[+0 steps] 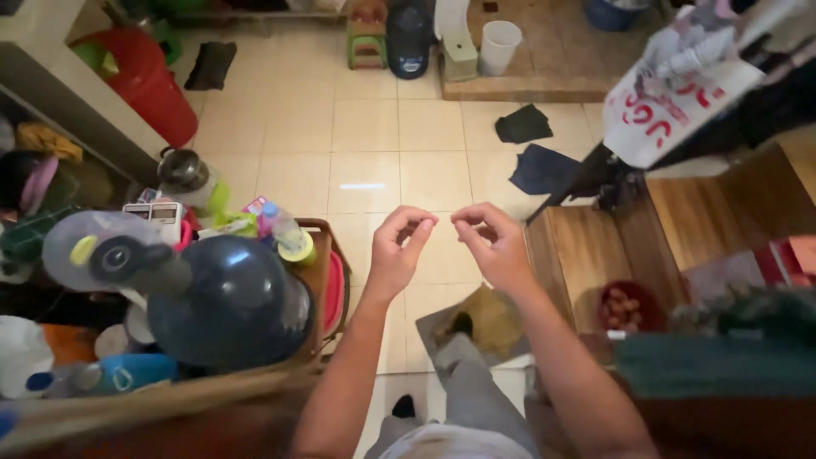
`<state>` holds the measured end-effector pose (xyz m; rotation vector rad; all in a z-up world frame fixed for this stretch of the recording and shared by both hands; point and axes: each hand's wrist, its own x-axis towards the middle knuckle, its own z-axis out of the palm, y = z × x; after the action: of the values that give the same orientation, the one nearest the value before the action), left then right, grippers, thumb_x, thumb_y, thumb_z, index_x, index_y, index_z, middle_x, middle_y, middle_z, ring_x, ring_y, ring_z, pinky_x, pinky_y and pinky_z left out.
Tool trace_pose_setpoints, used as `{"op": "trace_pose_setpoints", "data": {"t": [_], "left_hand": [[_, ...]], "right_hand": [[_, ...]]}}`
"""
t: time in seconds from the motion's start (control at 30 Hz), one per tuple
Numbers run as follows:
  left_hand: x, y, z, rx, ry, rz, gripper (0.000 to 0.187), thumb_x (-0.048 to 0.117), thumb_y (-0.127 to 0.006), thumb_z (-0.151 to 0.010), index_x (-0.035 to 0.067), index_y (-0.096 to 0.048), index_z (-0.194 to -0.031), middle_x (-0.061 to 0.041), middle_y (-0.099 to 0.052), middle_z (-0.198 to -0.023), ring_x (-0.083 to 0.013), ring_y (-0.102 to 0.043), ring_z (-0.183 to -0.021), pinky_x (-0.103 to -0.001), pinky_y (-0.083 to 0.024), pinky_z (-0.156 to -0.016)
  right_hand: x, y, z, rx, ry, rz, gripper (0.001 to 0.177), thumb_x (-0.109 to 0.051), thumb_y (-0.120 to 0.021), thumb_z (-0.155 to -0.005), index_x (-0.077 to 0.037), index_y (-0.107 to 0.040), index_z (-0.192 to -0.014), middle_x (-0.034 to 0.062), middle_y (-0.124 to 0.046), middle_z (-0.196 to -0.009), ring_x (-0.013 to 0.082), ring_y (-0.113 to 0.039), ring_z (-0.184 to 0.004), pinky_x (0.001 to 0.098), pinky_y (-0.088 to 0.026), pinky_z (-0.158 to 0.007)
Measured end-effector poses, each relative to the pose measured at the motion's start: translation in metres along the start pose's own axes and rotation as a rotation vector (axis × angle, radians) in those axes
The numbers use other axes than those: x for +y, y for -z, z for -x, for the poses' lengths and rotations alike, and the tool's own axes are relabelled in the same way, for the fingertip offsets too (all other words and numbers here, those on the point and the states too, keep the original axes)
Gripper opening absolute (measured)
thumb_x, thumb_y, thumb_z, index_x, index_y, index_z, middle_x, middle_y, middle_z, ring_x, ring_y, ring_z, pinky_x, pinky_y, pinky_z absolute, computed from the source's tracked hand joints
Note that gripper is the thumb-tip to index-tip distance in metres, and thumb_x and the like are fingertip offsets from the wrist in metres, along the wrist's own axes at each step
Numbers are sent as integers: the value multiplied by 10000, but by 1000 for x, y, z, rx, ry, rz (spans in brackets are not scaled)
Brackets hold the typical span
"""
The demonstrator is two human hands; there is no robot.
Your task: Wipe a table and then fetch plates from the kitchen to stack them on the table.
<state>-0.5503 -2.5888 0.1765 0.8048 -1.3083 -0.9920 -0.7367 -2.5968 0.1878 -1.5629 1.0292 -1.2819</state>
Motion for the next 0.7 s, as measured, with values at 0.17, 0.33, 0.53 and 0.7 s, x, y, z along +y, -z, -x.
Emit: {"op": "trace_pose_setpoints", "data": {"t": [0.17,0.33,0.53,0.7], "left_hand": [[-34,2,-76,108,25,-82,91,66,-644,-1003,2,-705,-1024,-35,-676,-1012,-95,-635,-903,-239,-519,-788],[-53,0,-149,201,-3,-170,85,63,-643,-992,3,-700,-1014,-29,-685,-1002,-90,-654,-907,-230,-533,-790],[-76,17,-184,395,46,-126,83,59,-645,-1012,-8,-691,-1031,-39,-665,-992,-89,-589,-851,-235,-494,-766],[-98,53,-214,513,77,-108,94,63,-642,-1004,-11,-693,-1031,-37,-662,-1024,-93,-587,-877,-234,-494,-792]], "right_hand": [[34,14,-101,-120,75,-8,96,-59,-674,-990,-11,-700,-1069,42,-693,-1038,108,-675,-948,262,-589,-800],[45,27,-202,-215,128,4,93,-52,-692,-970,-9,-717,-1049,62,-697,-1018,128,-670,-930,269,-558,-778],[64,6,-290,-410,182,-62,92,-53,-690,-961,-17,-716,-1041,66,-711,-1028,130,-687,-933,265,-576,-781],[87,-39,-342,-546,140,-146,100,-50,-688,-959,-10,-720,-1044,65,-704,-1024,129,-686,-933,264,-576,-779]]}}
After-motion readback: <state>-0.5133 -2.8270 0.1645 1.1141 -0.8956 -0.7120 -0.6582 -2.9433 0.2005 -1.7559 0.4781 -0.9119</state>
